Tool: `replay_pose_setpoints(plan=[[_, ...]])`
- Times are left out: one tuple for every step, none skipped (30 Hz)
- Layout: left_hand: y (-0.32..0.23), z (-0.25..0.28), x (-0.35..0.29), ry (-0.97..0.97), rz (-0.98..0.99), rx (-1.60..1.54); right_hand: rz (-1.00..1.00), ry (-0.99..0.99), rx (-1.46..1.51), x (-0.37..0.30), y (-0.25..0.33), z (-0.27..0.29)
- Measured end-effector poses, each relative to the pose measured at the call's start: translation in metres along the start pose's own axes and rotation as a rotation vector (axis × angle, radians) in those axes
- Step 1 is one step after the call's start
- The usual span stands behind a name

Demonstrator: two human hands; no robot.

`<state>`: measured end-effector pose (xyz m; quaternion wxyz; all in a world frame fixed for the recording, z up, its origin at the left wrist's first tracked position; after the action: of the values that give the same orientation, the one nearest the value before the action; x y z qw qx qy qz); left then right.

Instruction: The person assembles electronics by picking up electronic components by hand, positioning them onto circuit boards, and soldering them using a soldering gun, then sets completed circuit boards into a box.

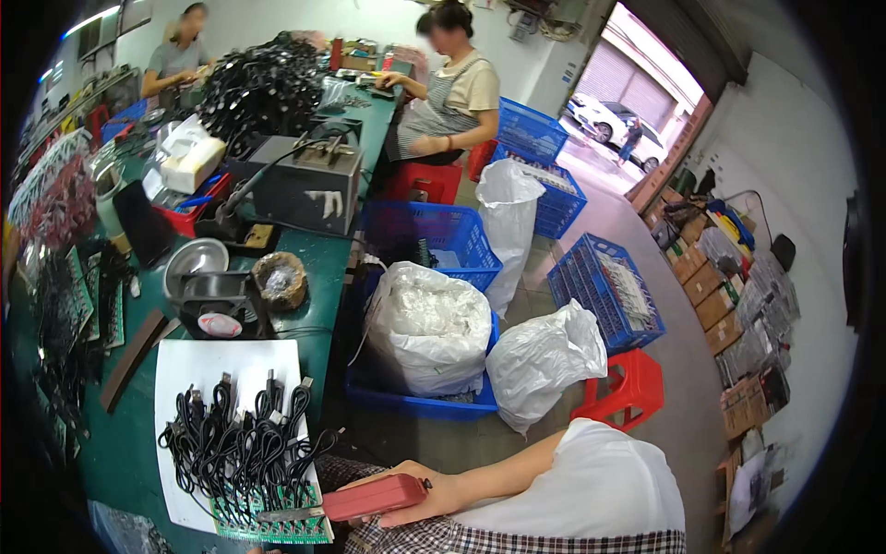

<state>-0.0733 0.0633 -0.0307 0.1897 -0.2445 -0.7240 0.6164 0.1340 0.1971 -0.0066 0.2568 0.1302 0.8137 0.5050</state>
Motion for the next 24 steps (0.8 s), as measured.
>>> replay_pose_setpoints(plan=[[0.0, -0.002, 0.001, 0.01, -0.011, -0.01, 0.017, 0.0, -0.039, 0.0, 0.0, -0.001], [0.0, -0.004, 0.001, 0.0, 0.001, -0.017, 0.049, -0.023, -0.095, -0.001, 0.003, 0.002], [0.0, -0.01, 0.004, 0.037, 0.0, -0.031, 0.02, -0.052, -0.105, 0.001, -0.001, 0.002], [-0.003, -0.009, 0.005, 0.006, -0.032, -0.048, 0.039, -0.066, -0.085, -0.002, -0.001, 0.005], [-0.006, -0.007, 0.007, -0.037, -0.066, -0.06, 0.042, -0.069, -0.08, -0.002, -0.003, 0.004], [-0.009, -0.008, 0.008, -0.027, -0.098, -0.036, 0.047, -0.077, -0.069, -0.003, -0.005, 0.006], [-0.009, -0.009, 0.008, -0.021, -0.1, -0.034, 0.056, -0.084, -0.071, -0.003, -0.007, 0.007], [-0.009, -0.011, 0.009, -0.007, -0.112, -0.039, 0.064, -0.09, -0.074, -0.004, -0.009, 0.008], [-0.01, -0.012, 0.008, 0.004, -0.122, -0.045, 0.065, -0.094, -0.073, -0.004, -0.01, 0.009], [-0.009, -0.012, 0.008, 0.006, -0.122, -0.044, 0.049, -0.111, -0.08, -0.004, -0.013, 0.01], [-0.008, -0.012, 0.008, -0.001, -0.119, -0.048, 0.033, -0.128, -0.088, -0.003, -0.016, 0.012], [-0.008, -0.011, 0.008, -0.01, -0.114, -0.052, 0.033, -0.129, -0.087, -0.003, -0.016, 0.012], [-0.007, -0.011, 0.007, -0.013, -0.112, -0.052, 0.027, -0.12, -0.092, -0.003, -0.018, 0.011], [-0.008, -0.012, 0.007, -0.004, -0.107, -0.053, 0.02, -0.106, -0.096, -0.002, -0.018, 0.01], [-0.008, -0.012, 0.006, 0.002, -0.102, -0.054, 0.016, -0.099, -0.096, -0.001, -0.019, 0.008], [-0.008, -0.012, 0.006, -0.006, -0.102, -0.05, 0.013, -0.105, -0.121, 0.0, -0.018, 0.008], [-0.007, -0.013, 0.006, -0.015, -0.075, -0.066, 0.013, -0.114, -0.147, 0.001, -0.018, 0.007], [-0.005, -0.014, 0.006, -0.022, -0.048, -0.083, 0.011, -0.111, -0.146, 0.002, -0.017, 0.007], [-0.005, -0.016, 0.006, -0.025, -0.047, -0.081, 0.062, -0.099, -0.133, 0.001, -0.013, 0.005], [-0.007, -0.018, 0.007, -0.017, -0.053, -0.079, 0.121, -0.078, -0.139, 0.0, -0.008, 0.003], [-0.008, -0.02, 0.007, -0.01, -0.059, -0.074, 0.111, -0.081, -0.114, 0.001, -0.009, 0.004], [-0.009, -0.02, 0.007, -0.016, -0.06, -0.069, 0.078, -0.055, -0.096, 0.002, -0.011, 0.003], [-0.01, -0.023, 0.007, 0.0, -0.07, -0.09, 0.075, -0.049, -0.1, 0.002, -0.012, 0.003], [-0.012, -0.026, 0.007, 0.018, -0.079, -0.111, 0.042, -0.024, -0.077, 0.003, -0.015, 0.002]])
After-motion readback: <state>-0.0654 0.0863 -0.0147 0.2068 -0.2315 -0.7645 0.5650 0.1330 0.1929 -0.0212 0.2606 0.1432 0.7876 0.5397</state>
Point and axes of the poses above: each hand's wrist, its own x-axis towards the middle knuckle, its own z-axis out of the back of the hand, y = z × x, the point moved 8 cm from there along x, towards the middle knuckle, and after that the axes turned 13 degrees about -z, right-handed, at the moved point
